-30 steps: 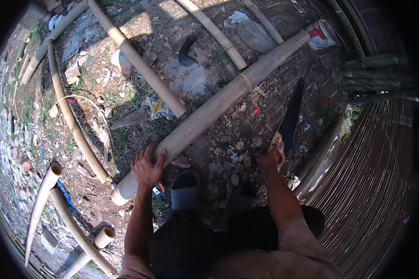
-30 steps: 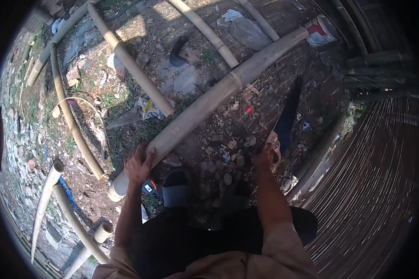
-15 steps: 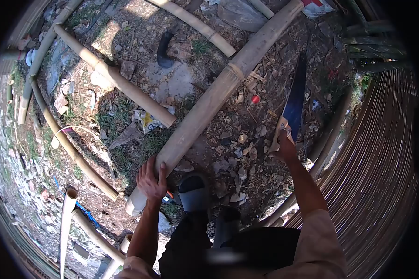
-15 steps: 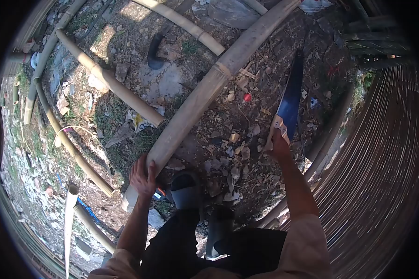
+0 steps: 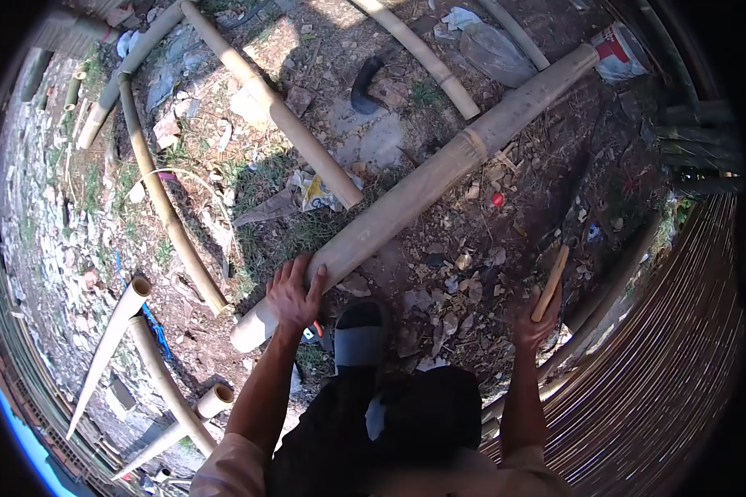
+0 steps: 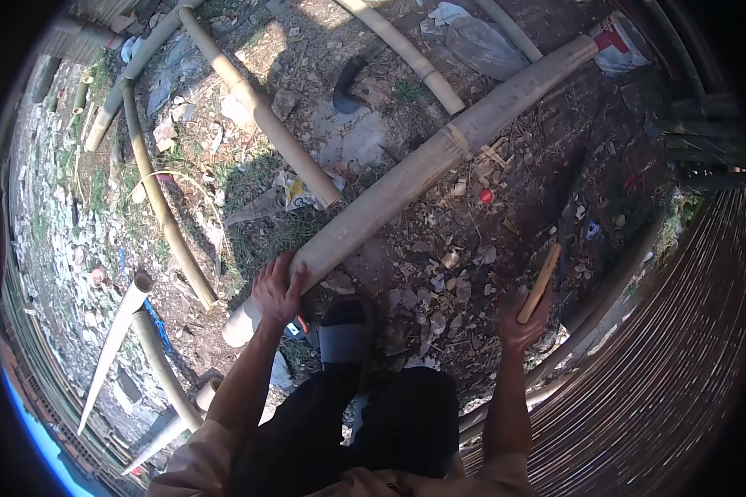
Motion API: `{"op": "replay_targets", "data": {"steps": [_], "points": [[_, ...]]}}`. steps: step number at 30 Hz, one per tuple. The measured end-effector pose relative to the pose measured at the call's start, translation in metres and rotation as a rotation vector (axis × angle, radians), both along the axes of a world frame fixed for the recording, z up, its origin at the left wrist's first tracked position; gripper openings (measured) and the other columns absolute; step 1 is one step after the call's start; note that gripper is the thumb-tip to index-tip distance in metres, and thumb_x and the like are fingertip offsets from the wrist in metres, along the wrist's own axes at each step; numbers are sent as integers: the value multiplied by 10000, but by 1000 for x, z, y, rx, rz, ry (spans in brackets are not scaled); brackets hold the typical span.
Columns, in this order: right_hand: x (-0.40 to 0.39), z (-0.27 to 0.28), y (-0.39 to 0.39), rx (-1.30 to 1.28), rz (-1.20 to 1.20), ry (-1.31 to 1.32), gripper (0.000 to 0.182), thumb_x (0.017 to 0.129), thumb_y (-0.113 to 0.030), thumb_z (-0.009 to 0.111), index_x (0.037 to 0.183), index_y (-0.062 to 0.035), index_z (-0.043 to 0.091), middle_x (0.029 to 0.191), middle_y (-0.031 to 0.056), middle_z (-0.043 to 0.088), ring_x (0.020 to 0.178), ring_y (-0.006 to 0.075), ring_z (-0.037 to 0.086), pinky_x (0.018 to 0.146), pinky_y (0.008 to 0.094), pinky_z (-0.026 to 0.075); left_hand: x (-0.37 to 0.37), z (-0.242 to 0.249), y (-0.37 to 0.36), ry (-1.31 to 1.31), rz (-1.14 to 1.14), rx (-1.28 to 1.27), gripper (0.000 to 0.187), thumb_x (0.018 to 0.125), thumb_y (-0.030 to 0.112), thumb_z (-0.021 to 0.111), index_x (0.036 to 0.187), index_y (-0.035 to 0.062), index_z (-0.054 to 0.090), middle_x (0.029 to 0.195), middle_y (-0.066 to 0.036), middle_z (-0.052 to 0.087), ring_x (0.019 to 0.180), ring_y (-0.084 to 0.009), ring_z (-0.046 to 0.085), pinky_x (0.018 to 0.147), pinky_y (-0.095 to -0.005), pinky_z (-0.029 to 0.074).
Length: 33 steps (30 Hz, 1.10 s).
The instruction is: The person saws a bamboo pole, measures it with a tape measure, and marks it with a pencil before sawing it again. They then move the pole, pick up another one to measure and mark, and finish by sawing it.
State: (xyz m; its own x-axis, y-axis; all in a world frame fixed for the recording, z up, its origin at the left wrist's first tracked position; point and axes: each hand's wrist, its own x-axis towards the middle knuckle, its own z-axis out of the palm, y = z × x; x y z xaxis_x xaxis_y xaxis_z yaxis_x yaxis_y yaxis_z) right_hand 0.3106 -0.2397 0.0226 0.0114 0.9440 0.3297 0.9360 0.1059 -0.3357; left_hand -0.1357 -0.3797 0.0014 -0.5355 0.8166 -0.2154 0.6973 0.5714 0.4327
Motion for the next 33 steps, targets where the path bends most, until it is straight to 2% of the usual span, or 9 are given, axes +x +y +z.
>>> {"op": "replay_targets", "data": {"steps": [3,6,7,9,11,13,14,16,33], "points": [[-3,47,-22,-53,-280,768,394,1100,-269,581,1342,41,616,1041,76,699,864,94,660,765,219,558,-1,-3,-3,9,7,7,501,979,537,593,1302,165,688,1156,-113,716,1092,-352,673,967,-504,478],[25,82,-67,-33,-218,619,395,1151,-265,429,1383,18,575,872,42,633,674,83,569,625,240,515,-1,-1,-2,-11,16,-3,522,981,556,577,1312,168,683,1168,-116,712,1106,-350,669,980,-509,472],[25,104,-77,108,83,103,370,1138,-238,455,1390,-2,591,828,36,609,635,91,563,648,234,557,-2,-3,-3,-34,9,-6,524,980,560,576,1311,169,682,1171,-116,711,1111,-347,668,984,-510,470],[19,151,-86,-45,83,222,384,1087,-237,567,1402,-19,594,846,54,594,636,133,593,668,269,607,-3,-2,-3,-55,0,-21,533,981,573,567,1313,170,675,1187,-115,707,1135,-340,663,994,-514,464],[-16,175,-107,39,63,-383,440,1065,-335,579,1259,54,648,902,100,670,786,171,641,678,335,530,-5,-1,0,-60,10,-21,537,982,576,563,1317,171,671,1194,-113,706,1143,-339,660,996,-516,464],[114,107,-173,185,445,-535,569,1040,-441,585,1253,81,657,993,164,714,644,165,638,625,289,585,-6,-3,-5,-90,2,-32,546,981,581,556,1334,177,659,1213,-109,703,1168,-339,654,1003,-519,460],[126,128,-165,183,455,-531,569,1040,-441,585,1253,81,657,993,164,714,644,165,638,625,289,585,-6,-4,-5,-87,11,-37,546,981,581,556,1334,177,659,1213,-109,703,1168,-339,654,1003,-519,460],[-20,187,-145,-369,2,561,753,948,-670,592,1128,52,707,772,48,630,682,146,591,614,307,480,-2,-4,-6,-16,-4,-35,550,979,583,556,1336,176,657,1223,-109,702,1185,-338,650,1010,-517,457],[-42,130,-164,-490,577,554,741,1017,-556,499,1223,132,684,780,150,672,670,256,658,629,394,497,-1,-5,-7,-54,5,-26,624,995,609,510,1299,89,675,1211,-133,713,1203,-325,653,1075,-468,432]]}}
